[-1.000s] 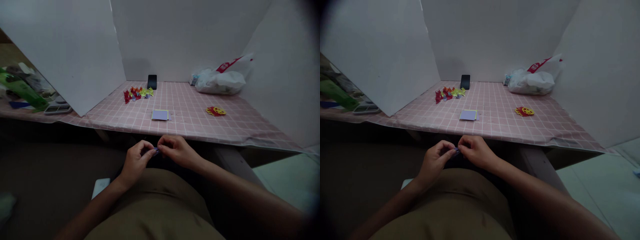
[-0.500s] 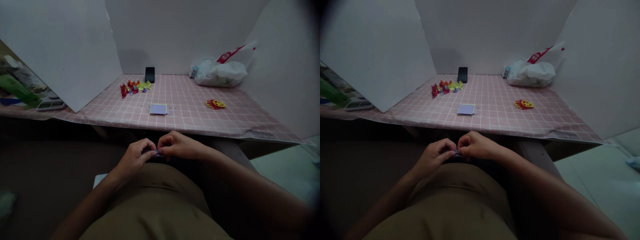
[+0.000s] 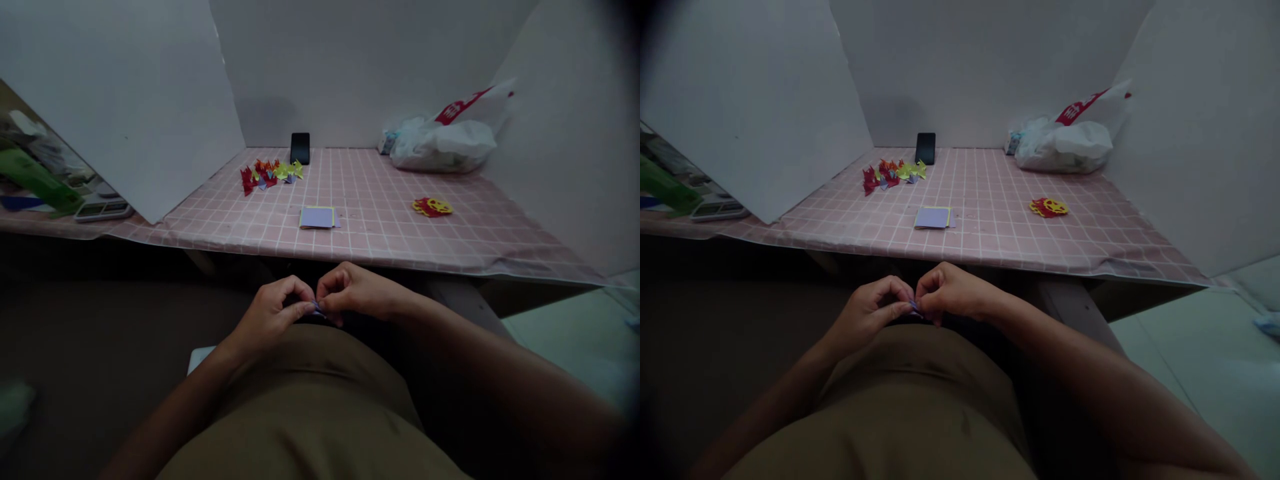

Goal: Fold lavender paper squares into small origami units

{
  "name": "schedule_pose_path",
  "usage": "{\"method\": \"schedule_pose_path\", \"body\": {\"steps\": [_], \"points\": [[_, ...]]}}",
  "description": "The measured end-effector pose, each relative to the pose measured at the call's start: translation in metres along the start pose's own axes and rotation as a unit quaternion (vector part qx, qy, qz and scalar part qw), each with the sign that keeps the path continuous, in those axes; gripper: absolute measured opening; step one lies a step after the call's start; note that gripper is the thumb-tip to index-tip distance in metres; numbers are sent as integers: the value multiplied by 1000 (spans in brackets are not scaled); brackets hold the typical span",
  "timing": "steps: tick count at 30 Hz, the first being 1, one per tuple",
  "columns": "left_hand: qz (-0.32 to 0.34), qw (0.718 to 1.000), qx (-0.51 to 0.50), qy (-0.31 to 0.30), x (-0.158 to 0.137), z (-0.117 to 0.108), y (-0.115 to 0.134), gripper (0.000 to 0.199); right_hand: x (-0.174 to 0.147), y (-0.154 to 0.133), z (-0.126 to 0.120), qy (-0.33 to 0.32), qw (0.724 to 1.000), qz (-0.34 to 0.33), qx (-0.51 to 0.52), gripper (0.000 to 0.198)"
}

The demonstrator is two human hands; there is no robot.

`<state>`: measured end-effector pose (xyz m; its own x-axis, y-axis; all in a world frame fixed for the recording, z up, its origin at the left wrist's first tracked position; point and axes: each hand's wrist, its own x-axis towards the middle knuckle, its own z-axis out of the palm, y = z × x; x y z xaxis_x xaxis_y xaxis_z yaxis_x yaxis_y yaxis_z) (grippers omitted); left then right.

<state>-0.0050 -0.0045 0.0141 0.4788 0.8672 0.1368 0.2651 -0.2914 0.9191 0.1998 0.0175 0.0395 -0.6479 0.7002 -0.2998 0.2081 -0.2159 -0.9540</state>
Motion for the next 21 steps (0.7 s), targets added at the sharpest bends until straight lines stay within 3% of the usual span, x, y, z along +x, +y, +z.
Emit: {"method": "schedule_pose_path", "body": {"steps": [7, 14, 21], "points": [[-29, 999, -31, -13, -1, -1, -4, 10, 1, 3, 0, -9, 1000, 14, 25, 5], [-55, 996, -55, -34, -1, 0, -3, 9, 0, 4, -3, -63, 996, 48, 39, 1], [-72, 997, 0, -34, -2, -3, -1, 5, 1, 7, -4, -62, 997, 48, 17, 2]]}}
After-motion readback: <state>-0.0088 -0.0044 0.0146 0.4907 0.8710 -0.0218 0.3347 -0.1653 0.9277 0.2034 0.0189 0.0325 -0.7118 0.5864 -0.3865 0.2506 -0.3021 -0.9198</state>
